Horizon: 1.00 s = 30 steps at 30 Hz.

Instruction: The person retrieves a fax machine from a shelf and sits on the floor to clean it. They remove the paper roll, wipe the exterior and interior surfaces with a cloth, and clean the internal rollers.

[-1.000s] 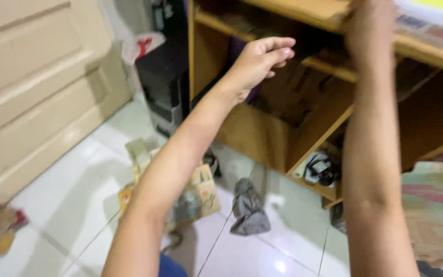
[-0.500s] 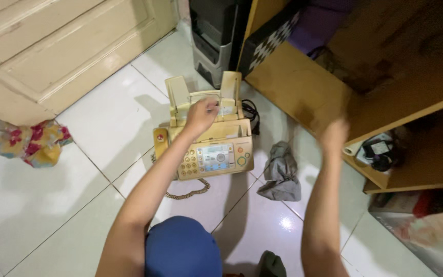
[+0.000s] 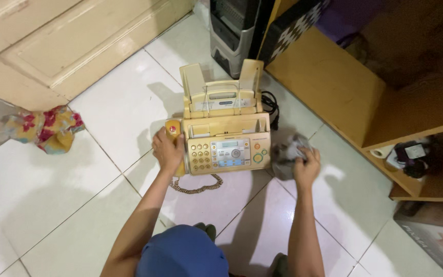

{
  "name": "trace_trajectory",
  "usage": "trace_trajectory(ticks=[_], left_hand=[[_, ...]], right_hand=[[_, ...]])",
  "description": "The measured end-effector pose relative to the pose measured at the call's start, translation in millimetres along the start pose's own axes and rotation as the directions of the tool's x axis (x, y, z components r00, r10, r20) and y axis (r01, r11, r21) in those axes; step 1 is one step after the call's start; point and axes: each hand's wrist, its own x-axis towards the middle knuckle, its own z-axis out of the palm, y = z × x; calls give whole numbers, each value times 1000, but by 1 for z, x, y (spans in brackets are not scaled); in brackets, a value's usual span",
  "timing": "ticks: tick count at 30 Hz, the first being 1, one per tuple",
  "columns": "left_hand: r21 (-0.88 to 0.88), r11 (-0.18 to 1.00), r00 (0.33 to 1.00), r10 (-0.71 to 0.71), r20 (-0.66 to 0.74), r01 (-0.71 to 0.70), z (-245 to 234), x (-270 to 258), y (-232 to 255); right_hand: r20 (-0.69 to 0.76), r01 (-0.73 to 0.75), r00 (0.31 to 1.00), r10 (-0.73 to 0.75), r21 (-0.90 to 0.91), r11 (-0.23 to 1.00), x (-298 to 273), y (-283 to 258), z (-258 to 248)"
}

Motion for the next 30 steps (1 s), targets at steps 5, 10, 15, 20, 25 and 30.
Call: trace_trajectory(ticks=[5, 10, 15, 20, 25, 30], left_hand=[[-237, 971, 998, 9, 65, 6, 17, -5, -15], [-185, 983, 997, 7, 74, 7, 16, -6, -19], [-202, 979, 995, 35, 97, -15, 6, -6, -15], [-199, 979, 997, -21, 76, 36, 3, -14, 0], [-183, 978, 990, -83, 113, 102, -3, -9, 8], [-110, 991, 988, -62, 143, 78, -6, -2, 4]], right_hand=[[105, 412, 911, -399, -250, 876, -48, -113, 110], [498, 541, 765, -407, -156, 826, -102, -211, 149], [398, 526, 833, -383, -361, 770, -42, -183, 126], [254, 287, 950, -179, -496, 820, -21, -149, 92], [252, 533, 846, -470, -405, 743, -59, -187, 150], [326, 587, 780, -534, -84, 806, -75, -192, 147]])
